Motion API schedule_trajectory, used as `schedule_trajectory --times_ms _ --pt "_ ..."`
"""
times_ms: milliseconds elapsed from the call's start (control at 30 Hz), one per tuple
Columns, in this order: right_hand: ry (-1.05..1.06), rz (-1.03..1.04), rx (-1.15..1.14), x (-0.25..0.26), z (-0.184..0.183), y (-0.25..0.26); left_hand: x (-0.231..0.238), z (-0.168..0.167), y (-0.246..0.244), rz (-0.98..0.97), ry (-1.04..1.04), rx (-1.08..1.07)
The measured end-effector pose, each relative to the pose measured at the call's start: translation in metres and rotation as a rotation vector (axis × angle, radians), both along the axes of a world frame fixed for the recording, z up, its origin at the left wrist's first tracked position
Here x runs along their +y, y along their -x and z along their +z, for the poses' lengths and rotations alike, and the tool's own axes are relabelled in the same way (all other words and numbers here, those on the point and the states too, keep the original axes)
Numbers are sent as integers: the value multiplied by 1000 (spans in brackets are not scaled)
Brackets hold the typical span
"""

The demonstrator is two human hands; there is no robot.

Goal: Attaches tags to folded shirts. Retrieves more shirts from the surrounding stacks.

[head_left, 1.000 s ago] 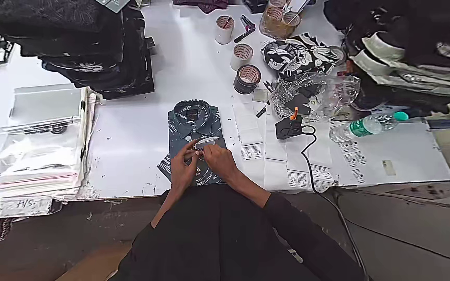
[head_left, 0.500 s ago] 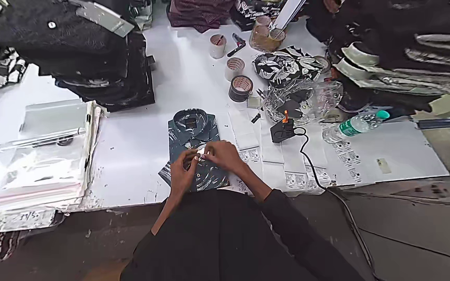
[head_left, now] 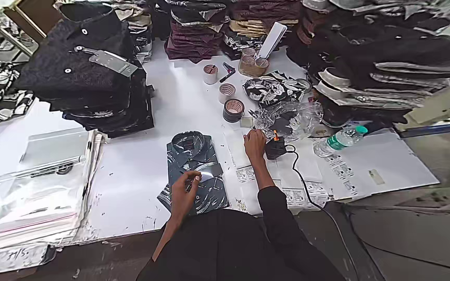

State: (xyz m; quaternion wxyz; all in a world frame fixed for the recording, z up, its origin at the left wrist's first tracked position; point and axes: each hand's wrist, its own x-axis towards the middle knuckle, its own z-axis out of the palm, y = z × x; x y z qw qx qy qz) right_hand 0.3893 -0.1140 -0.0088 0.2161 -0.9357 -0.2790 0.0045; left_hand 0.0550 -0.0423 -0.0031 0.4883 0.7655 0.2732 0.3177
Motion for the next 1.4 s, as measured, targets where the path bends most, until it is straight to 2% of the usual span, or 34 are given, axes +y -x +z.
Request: schedule_trajectory --times_ms 167,367,467,567,633,733,967,1400 --pt "-56 -43 170 10 13 -9 -2 -7 6 -14 22 29" --pt "-429 14 -23 14 15 16 0 -5 8 1 33 16" --pt "-630 130 211 4 27 43 2 -6 8 9 43 14" --pt "-787 321 653 -8 40 87 1 -1 5 -9 73 12" --pt "-793 444 849 -17 46 119 0 6 0 -14 90 -18" --pt "-787 558 981 -26 50 153 -3 22 -4 -16 133 -105" --pt "-820 702 1000 -30 54 160 -8 33 -6 4 276 -282" --pt "-784 700 863 -32 53 161 -11 33 -3 14 289 -249"
